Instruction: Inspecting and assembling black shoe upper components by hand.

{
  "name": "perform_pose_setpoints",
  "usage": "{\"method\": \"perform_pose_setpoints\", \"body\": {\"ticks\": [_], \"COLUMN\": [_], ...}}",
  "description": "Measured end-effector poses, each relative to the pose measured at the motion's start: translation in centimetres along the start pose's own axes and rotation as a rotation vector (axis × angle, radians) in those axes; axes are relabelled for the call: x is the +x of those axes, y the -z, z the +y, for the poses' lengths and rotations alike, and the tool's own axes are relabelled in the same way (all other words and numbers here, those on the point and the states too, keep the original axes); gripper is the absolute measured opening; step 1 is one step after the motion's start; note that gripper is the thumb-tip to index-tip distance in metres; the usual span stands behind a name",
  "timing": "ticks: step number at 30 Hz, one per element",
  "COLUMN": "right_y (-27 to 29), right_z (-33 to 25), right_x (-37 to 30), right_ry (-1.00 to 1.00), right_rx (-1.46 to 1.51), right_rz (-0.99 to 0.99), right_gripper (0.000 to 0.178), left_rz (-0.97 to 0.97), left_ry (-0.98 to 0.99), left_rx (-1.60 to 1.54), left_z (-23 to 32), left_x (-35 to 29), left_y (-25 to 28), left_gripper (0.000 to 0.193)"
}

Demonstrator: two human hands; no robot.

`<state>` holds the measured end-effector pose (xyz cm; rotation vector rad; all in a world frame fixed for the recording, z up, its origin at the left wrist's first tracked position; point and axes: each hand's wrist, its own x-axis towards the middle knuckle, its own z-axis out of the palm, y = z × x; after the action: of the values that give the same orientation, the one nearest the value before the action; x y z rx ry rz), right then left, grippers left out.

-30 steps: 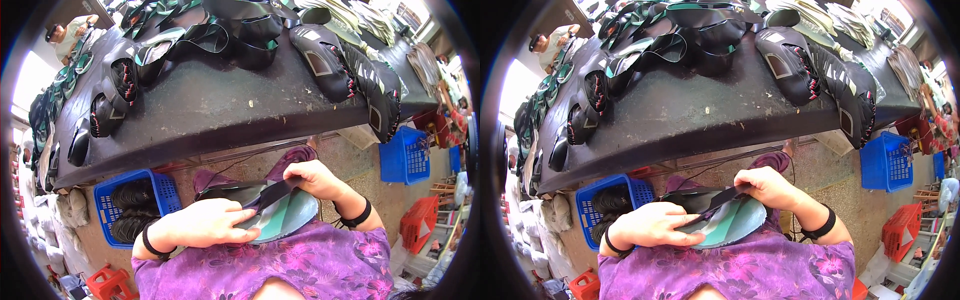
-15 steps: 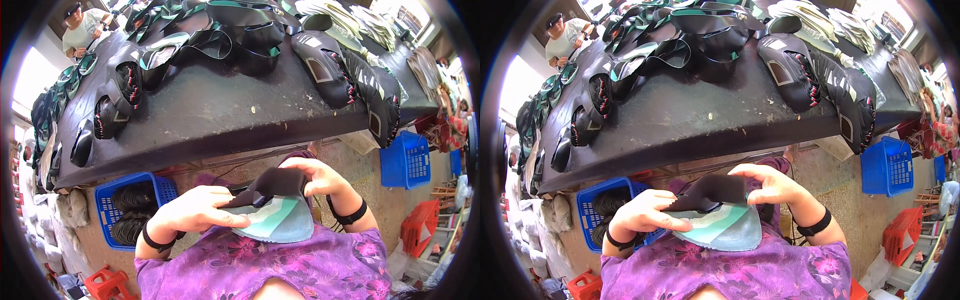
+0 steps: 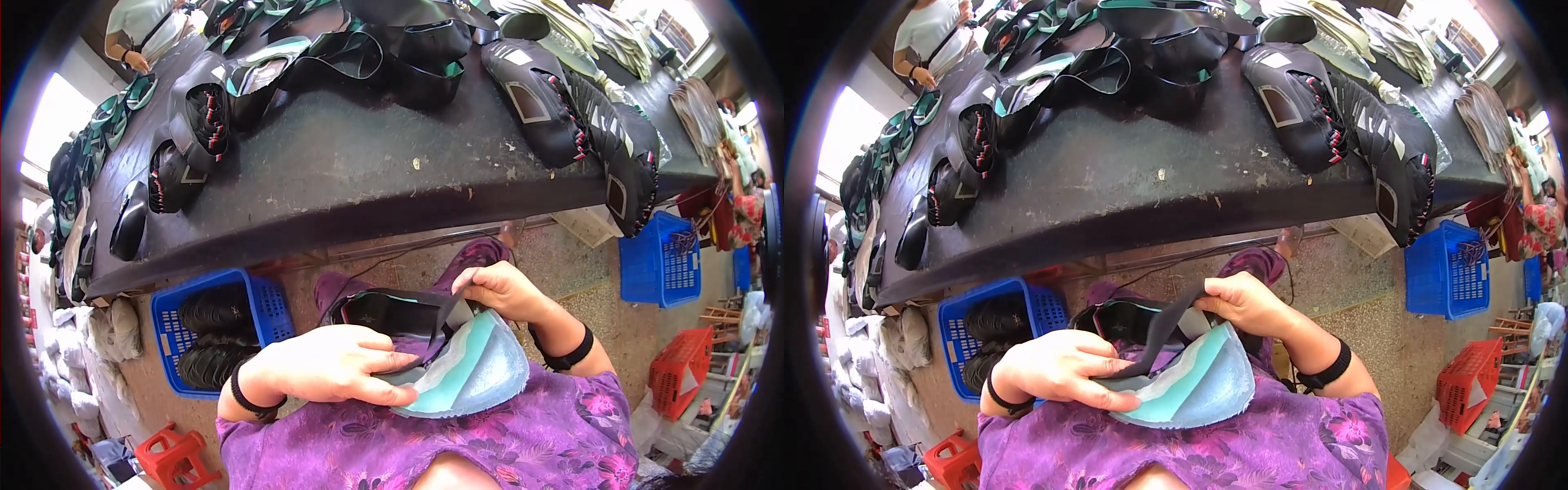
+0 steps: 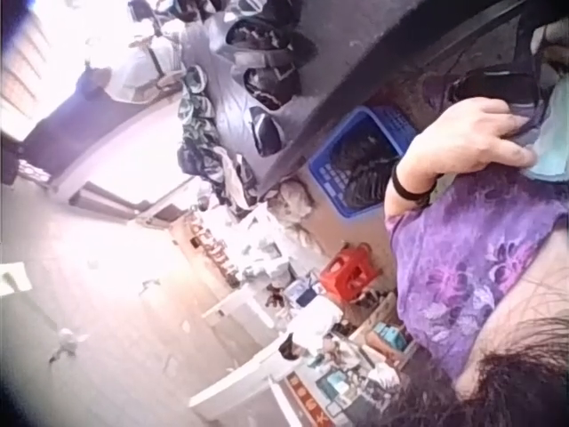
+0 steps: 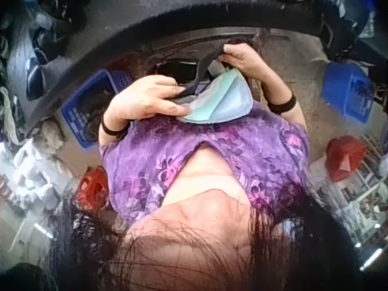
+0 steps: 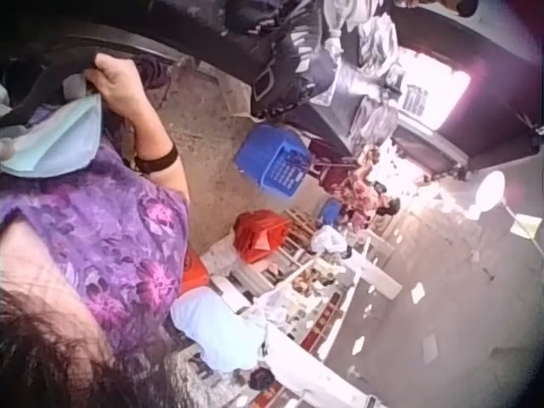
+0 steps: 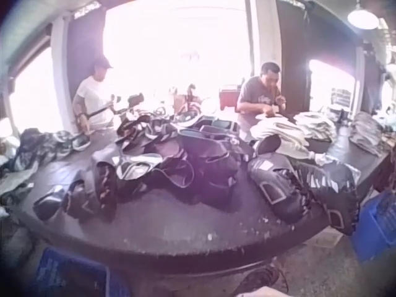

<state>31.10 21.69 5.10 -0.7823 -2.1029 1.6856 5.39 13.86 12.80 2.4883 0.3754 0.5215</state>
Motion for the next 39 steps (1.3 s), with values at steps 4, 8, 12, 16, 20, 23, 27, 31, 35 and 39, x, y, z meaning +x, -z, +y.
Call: {"method": "perform_pose_setpoints", "body": {"ticks": [4, 8, 12, 16, 20, 23, 27, 31, 35, 39], "right_y": [-0.4, 0.1, -0.2, 1.5, 2.4, 1.3, 1.6, 2.2, 3.4, 3.2], "right_z": [-0.4, -0.4, 1.0, 0.5, 2.9, 4.1, 0.9, 0.5, -0.2, 0.5], "right_x": [0.4, 1.2, 1.8, 1.0, -0.4, -0.8, 2.3, 5.4, 7.0, 7.3], "right_ry": [-0.002, -0.227, -0.071, -0.143, 0.148, 0.136, 0.17, 0.301, 0.252, 0.201], "right_rx": [-0.051, 0.078, -0.098, 0.106, 0.377, 0.697, 0.735, 0.75, 0.771, 0.833], "right_rz": [0.015, -0.104, -0.096, -0.211, -0.334, -0.243, -0.192, -0.079, -0.136, -0.174], "right_gripper": [0.012, 0.013, 0.015, 0.022, 0.057, 0.087, 0.105, 0.08, 0.068, 0.067], "left_rz": [0.002, -0.106, -0.095, 0.014, 0.005, 0.195, 0.529, 0.894, 0.96, 0.961], "left_ry": [-0.01, 0.028, -0.007, -0.013, 0.041, 0.135, 0.309, 0.428, 0.403, 0.436], "left_rx": [-0.028, -0.086, -0.108, -0.09, -0.096, -0.084, -0.111, -0.665, -0.884, -0.873], "left_z": [0.0, 0.4, 0.2, -0.1, -0.5, -1.8, -4.2, -6.4, -8.1, -8.6], "left_x": [0.2, 0.1, 0.5, 0.0, -1.2, -1.8, -3.5, -4.0, -4.1, -3.6], "left_y": [-0.4, -0.1, -0.2, -0.4, 0.2, 0.6, 1.5, 2.0, 2.3, 2.1], "left_gripper": [0.033, 0.034, 0.035, 0.036, 0.046, 0.046, 0.031, 0.018, 0.027, 0.029]}}
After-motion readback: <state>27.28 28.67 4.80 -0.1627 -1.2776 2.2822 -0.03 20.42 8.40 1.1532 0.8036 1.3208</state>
